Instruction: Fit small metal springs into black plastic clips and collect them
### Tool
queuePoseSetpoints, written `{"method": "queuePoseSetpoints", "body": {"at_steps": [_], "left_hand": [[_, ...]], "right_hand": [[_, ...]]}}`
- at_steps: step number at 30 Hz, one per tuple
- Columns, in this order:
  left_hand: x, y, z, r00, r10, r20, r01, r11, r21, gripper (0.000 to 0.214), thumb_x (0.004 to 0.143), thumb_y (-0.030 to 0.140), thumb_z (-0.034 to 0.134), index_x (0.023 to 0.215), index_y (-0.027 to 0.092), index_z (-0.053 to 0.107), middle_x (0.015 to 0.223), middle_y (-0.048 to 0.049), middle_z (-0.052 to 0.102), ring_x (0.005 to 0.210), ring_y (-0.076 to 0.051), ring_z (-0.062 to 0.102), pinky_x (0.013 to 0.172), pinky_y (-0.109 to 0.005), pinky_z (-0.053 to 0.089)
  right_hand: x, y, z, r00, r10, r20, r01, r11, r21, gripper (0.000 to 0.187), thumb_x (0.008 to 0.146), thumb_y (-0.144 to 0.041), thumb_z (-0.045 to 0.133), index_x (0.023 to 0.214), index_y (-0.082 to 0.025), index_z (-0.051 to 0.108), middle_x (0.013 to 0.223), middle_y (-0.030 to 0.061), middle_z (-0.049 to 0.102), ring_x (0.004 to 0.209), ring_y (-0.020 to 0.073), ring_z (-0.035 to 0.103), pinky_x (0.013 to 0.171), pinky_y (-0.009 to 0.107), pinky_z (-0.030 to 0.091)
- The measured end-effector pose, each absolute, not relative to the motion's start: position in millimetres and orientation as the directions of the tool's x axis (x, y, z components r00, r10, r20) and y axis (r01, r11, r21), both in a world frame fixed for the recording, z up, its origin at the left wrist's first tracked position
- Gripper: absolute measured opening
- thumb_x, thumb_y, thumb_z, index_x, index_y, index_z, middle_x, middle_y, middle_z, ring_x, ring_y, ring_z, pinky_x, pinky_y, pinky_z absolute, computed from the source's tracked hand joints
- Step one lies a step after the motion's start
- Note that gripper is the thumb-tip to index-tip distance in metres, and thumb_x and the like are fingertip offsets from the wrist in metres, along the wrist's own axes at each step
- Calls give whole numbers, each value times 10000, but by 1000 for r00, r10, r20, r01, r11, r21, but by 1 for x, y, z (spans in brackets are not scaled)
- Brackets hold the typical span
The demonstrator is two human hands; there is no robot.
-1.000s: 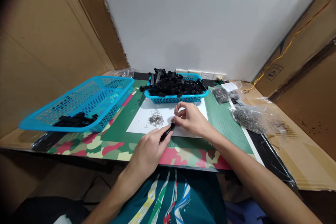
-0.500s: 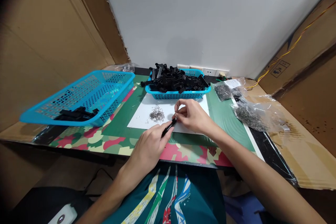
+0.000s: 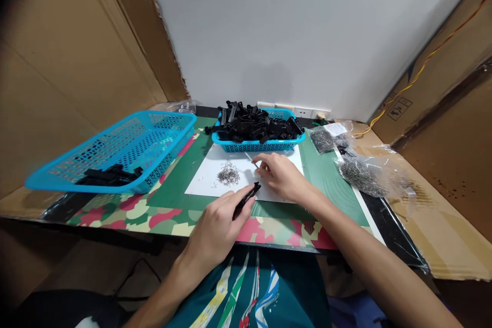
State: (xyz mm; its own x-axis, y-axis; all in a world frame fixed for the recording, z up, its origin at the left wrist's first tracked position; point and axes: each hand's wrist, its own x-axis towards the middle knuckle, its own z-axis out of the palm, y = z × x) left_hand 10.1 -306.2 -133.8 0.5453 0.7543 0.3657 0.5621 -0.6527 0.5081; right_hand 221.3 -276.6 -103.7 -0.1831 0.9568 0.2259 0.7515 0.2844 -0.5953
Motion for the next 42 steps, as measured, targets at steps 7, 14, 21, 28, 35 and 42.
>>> {"method": "queuePoseSetpoints", "body": {"at_steps": [7, 14, 21, 28, 35, 42], "left_hand": [[7, -311, -131, 689, 564, 456, 421, -823, 382, 317, 1103, 261, 479, 1365, 202, 648, 995, -68, 745, 949, -249, 738, 798, -362, 592], [4, -315, -131, 586, 588, 557, 368, -806, 463, 256, 1100, 253, 499, 1137, 191, 745, 833, -30, 647, 729, -165, 651, 668, -277, 502], [-3, -313, -126, 165, 838, 520, 226, -545, 807, 218, 1083, 293, 557, 1133, 223, 757, 937, -23, 715, 778, -146, 629, 705, -251, 481], [-4, -308, -123, 79, 927, 367, 160, -375, 913, 298, 1056, 429, 584, 1141, 228, 788, 886, -17, 725, 682, -150, 599, 691, -269, 519], [-3, -304, -121, 90, 936, 340, 155, -351, 924, 310, 1049, 428, 594, 1161, 212, 787, 1008, -43, 766, 769, -164, 639, 681, -257, 502], [-3, -302, -121, 110, 937, 332, 164, -347, 923, 306, 1045, 421, 597, 1161, 211, 787, 948, -28, 749, 669, -143, 546, 603, -251, 430]], "right_hand": [[226, -267, -116, -210, 948, 240, 908, 280, -313, 131, 1018, -222, 648, 1090, -189, 753, 961, 94, 745, 951, 269, 610, 766, 347, 438], [205, -264, -107, -325, 914, 245, 772, 406, -490, 83, 968, -208, 688, 942, -187, 764, 932, 79, 722, 863, 221, 612, 742, 315, 436], [181, -262, -109, -300, 938, 173, 723, 342, -601, 57, 878, -170, 720, 832, -157, 751, 802, 45, 719, 687, 154, 569, 618, 275, 352], [186, -263, -109, -263, 958, 118, 690, 272, -671, 76, 902, -129, 707, 870, -158, 769, 783, 37, 737, 688, 155, 596, 631, 265, 376], [191, -264, -110, -258, 948, 187, 646, 314, -696, 112, 908, -92, 654, 889, -174, 729, 818, 25, 733, 717, 158, 603, 650, 262, 383], [197, -266, -107, -269, 939, 216, 579, 337, -743, 93, 888, -126, 706, 957, -179, 739, 861, 33, 760, 753, 167, 659, 675, 260, 444]]}}
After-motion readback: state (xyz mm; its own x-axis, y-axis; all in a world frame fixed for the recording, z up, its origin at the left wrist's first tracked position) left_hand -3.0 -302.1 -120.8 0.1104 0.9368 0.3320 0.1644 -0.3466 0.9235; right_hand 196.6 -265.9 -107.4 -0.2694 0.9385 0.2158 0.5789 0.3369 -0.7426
